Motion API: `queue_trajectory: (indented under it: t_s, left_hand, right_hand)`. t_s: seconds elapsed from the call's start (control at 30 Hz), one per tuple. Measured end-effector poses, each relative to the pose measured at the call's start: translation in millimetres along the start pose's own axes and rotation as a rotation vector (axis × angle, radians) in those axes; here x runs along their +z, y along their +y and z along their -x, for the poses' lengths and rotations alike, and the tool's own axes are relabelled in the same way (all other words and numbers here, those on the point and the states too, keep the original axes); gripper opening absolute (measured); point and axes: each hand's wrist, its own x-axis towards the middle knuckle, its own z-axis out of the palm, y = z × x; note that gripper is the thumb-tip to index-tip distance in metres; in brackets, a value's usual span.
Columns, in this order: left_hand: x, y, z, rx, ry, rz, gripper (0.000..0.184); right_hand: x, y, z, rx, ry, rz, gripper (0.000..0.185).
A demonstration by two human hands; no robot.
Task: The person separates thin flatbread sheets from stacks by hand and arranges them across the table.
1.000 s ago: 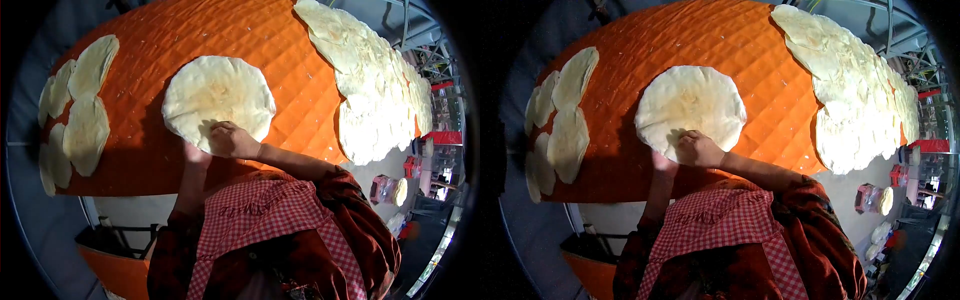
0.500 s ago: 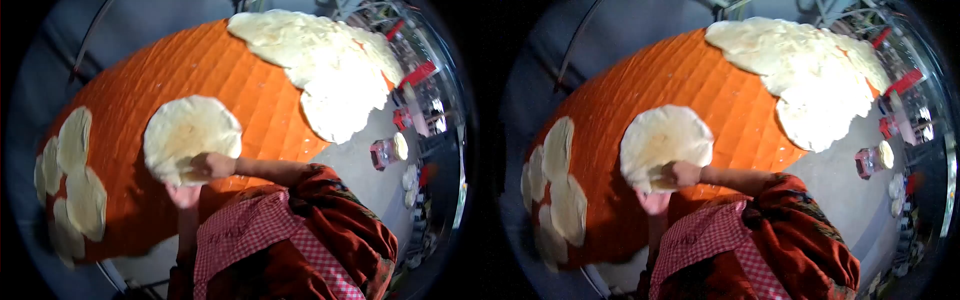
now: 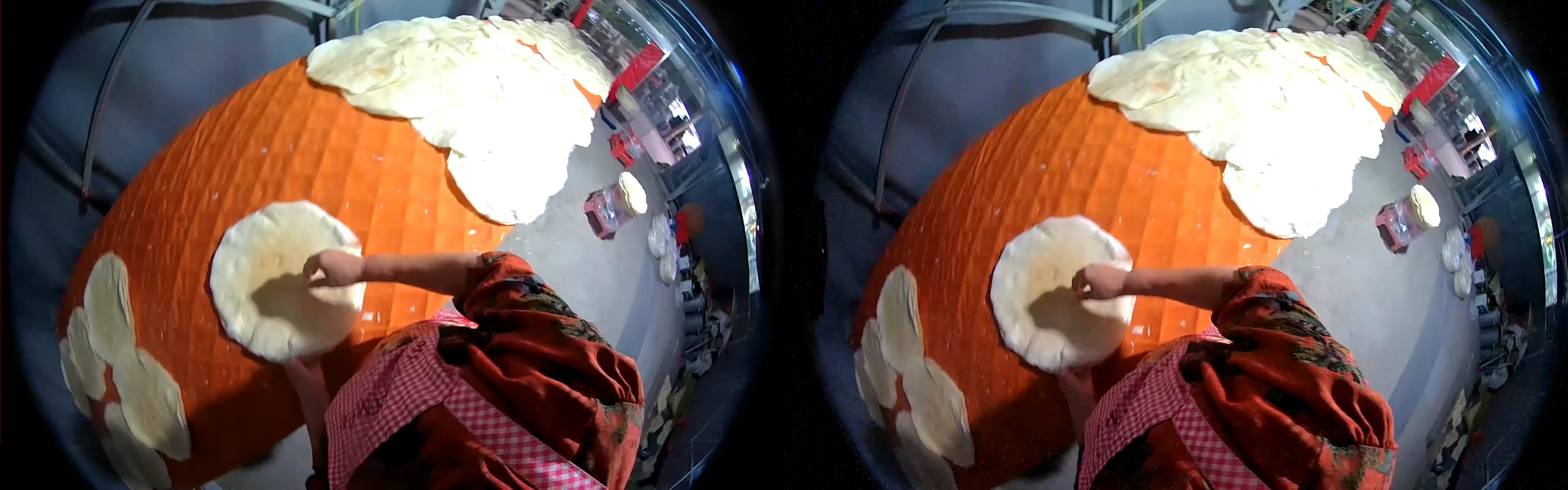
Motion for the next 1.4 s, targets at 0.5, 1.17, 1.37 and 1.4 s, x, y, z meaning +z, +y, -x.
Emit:
queue_trajectory:
  t_s: [0.5,1.17,1.37,1.4]
  left_hand:
    - [82,62,-40,-0.145,0.331,-0.512,0.043]
    - [16,11,3,-0.325,0.262,0.686,0.043]
    - [13,12,-2,0.276,0.105,-0.849,0.055]
    - [21,12,-12,-0.052,0.141,-0.128,0.051]
  right_hand:
    - [-366,309,-90,0.687,0.587,1.108,0.021]
    - [-231,60,174,0.522,0.166,0.848,0.067]
    - [-45,-53,74,0.017,0.052,0.066,0.057]
    - [-16,-68,60,-0.026,0.005,0.045,0.059]
